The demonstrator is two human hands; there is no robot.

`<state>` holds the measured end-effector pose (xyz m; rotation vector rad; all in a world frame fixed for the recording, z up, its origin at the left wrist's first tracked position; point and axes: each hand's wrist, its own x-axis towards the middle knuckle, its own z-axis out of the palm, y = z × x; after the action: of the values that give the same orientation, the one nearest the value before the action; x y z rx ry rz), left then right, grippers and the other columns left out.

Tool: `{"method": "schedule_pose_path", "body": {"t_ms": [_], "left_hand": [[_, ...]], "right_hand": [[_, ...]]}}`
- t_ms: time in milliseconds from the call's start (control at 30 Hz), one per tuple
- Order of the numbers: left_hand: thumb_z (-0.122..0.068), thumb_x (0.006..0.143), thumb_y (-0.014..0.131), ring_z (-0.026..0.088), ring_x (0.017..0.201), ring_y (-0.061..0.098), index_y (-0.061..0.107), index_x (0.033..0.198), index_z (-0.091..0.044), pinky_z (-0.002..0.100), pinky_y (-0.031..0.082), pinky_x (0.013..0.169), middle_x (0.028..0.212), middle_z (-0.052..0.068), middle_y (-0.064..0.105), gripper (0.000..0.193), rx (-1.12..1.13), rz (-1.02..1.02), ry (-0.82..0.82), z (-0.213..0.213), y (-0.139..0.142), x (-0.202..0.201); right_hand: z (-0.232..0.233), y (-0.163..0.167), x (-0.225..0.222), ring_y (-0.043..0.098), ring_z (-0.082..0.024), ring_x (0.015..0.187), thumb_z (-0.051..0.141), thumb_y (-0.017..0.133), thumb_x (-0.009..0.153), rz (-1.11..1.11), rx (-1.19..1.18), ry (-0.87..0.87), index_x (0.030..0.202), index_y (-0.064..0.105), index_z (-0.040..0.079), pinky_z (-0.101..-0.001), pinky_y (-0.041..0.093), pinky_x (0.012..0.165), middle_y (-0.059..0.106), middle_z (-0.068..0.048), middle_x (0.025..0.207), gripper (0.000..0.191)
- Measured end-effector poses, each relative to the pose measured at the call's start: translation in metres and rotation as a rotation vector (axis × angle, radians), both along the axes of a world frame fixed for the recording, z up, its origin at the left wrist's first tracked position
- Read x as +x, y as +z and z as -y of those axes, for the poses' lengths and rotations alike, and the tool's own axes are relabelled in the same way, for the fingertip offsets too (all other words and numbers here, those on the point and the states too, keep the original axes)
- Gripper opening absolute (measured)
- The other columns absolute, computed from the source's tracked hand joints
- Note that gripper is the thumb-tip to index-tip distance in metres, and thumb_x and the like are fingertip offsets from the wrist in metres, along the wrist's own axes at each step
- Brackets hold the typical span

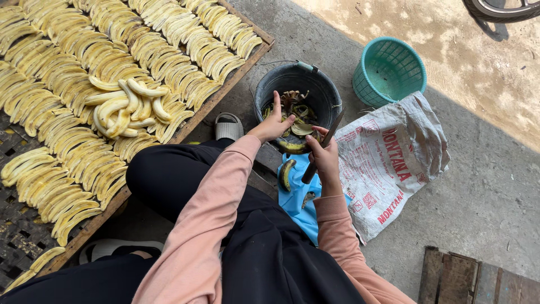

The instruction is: The person sits on the ground beside a slatted drying rack covered with banana slices. They peel whole bananas by hand, cut the peeled fruit into slices with a knife, drop the peels into a bucket, and place the slices onto the rack, gradually building a pile of fresh slices.

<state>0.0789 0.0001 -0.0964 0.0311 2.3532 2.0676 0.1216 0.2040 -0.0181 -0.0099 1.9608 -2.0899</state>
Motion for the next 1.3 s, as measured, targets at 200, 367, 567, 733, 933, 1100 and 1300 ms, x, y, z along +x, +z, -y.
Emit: {"method": "schedule_pose_path", "body": {"t_ms": [200,367,567,733,933,1100,1300], "left_hand": [[-0.050,0.101,0.061,0.028,0.114,0.064,0.031,0.152,0.001,0.044,0.052,0.096,0.130,0.018,0.060,0.078,0.810,0.464,-0.059,-0.020,0.012,0.007],[-0.024,0.105,0.069,0.024,0.103,0.070,0.050,0.138,0.001,0.038,0.061,0.082,0.123,0.015,0.066,0.046,0.944,0.293,0.073,-0.022,0.005,0.001],[-0.017,0.106,0.056,0.035,0.109,0.068,0.039,0.149,-0.012,0.042,0.057,0.086,0.130,0.020,0.061,0.046,-0.013,-0.369,0.579,0.000,0.043,0.012],[-0.020,0.107,0.058,0.037,0.107,0.069,0.044,0.147,-0.020,0.046,0.059,0.082,0.126,0.016,0.065,0.042,-0.301,-0.365,0.631,-0.004,0.088,0.031],[-0.021,0.105,0.060,0.037,0.105,0.069,0.043,0.146,-0.021,0.046,0.060,0.077,0.127,0.013,0.060,0.045,-0.490,-0.403,0.658,-0.005,0.096,0.035],[-0.019,0.106,0.059,0.036,0.105,0.069,0.043,0.147,-0.024,0.046,0.061,0.078,0.127,0.012,0.058,0.044,-0.542,-0.445,0.649,-0.007,0.096,0.037],[-0.014,0.099,0.062,0.038,0.109,0.067,0.046,0.143,-0.024,0.045,0.062,0.076,0.130,0.014,0.056,0.048,-0.635,-0.487,0.625,-0.014,0.098,0.040]], "right_hand": [[0.025,-0.022,-0.026,0.053,-0.008,0.059,0.010,0.077,0.098,-0.289,-0.246,-0.221,0.118,0.051,0.006,-0.0231,0.042,0.047,0.062,-0.003,0.088,0.033],[0.040,-0.033,-0.020,0.057,-0.011,0.100,0.014,0.079,0.105,-0.663,-0.092,0.186,0.138,0.048,0.002,-0.0269,0.050,0.079,0.056,-0.008,0.119,0.047],[0.042,-0.010,-0.039,0.044,-0.005,0.090,0.046,0.051,0.128,-0.723,0.266,0.143,0.167,0.016,0.016,-0.0189,0.044,0.082,0.043,-0.002,0.106,0.061],[0.051,0.026,-0.037,0.043,-0.007,0.068,0.041,0.046,0.107,-0.413,-0.027,0.383,0.166,-0.001,0.018,-0.0238,0.045,0.053,0.042,0.000,0.111,0.079],[0.072,0.056,-0.022,0.053,-0.017,0.075,0.029,0.052,0.116,-0.853,0.414,0.202,0.170,0.018,0.012,-0.0330,0.048,0.068,0.054,-0.004,0.092,0.066],[0.077,0.068,-0.019,0.061,-0.022,0.067,0.027,0.051,0.113,-0.913,0.569,0.135,0.163,0.033,0.010,-0.0355,0.051,0.064,0.060,-0.008,0.079,0.056],[0.091,0.068,-0.022,0.072,-0.022,0.078,0.032,0.044,0.116,-0.933,0.446,0.004,0.138,0.047,0.004,-0.0346,0.056,0.066,0.069,-0.008,0.088,0.036]]}}
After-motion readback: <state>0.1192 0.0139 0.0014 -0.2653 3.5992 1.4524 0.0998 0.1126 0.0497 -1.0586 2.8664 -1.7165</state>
